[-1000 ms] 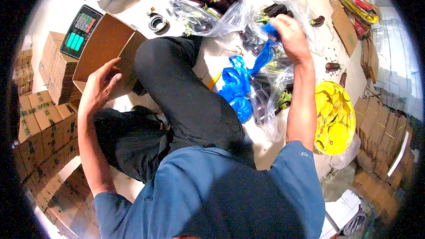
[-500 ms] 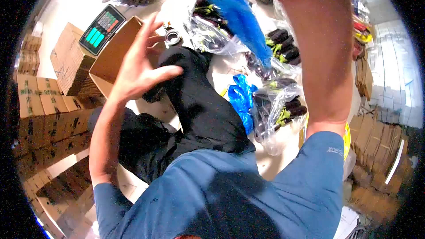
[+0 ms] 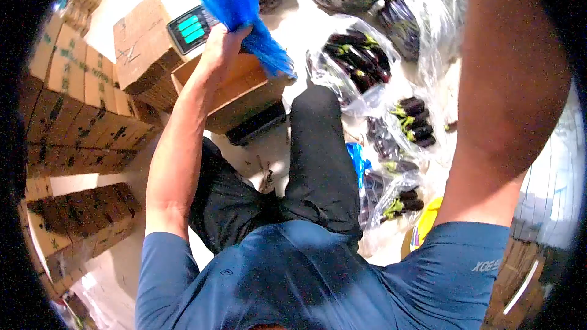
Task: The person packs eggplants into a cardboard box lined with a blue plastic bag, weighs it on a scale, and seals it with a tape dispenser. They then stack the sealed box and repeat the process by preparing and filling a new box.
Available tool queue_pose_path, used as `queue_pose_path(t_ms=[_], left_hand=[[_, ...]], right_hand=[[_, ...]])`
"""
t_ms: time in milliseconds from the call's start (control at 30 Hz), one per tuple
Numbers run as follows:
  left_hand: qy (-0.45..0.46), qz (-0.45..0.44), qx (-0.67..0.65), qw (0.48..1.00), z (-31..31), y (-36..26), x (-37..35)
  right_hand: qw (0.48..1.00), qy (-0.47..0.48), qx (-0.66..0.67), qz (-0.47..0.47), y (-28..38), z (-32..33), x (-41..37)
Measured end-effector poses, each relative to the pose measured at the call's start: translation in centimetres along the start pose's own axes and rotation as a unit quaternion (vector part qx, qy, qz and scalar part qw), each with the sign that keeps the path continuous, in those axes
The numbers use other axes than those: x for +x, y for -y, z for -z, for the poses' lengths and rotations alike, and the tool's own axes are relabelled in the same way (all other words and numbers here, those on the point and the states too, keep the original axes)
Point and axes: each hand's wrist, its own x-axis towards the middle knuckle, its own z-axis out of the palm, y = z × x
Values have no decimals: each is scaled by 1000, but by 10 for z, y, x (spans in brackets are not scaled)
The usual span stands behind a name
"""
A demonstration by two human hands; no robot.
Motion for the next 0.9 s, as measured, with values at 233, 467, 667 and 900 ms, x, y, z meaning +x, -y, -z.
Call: queue_pose_path(t_ms=[233, 467, 667, 900], left_hand=[[61, 79, -14, 995, 90, 8, -24], [34, 107, 85, 990, 122, 73, -30], [224, 148, 411, 871, 100, 113, -39], [161, 173, 217, 947, 103, 62, -46]], right_hand=[[996, 22, 87, -18, -60, -53, 52], [944, 73, 267, -182, -184, -141, -26], [768, 116, 474, -416, -249, -193, -106], [788, 70, 293, -537, -322, -219, -163]])
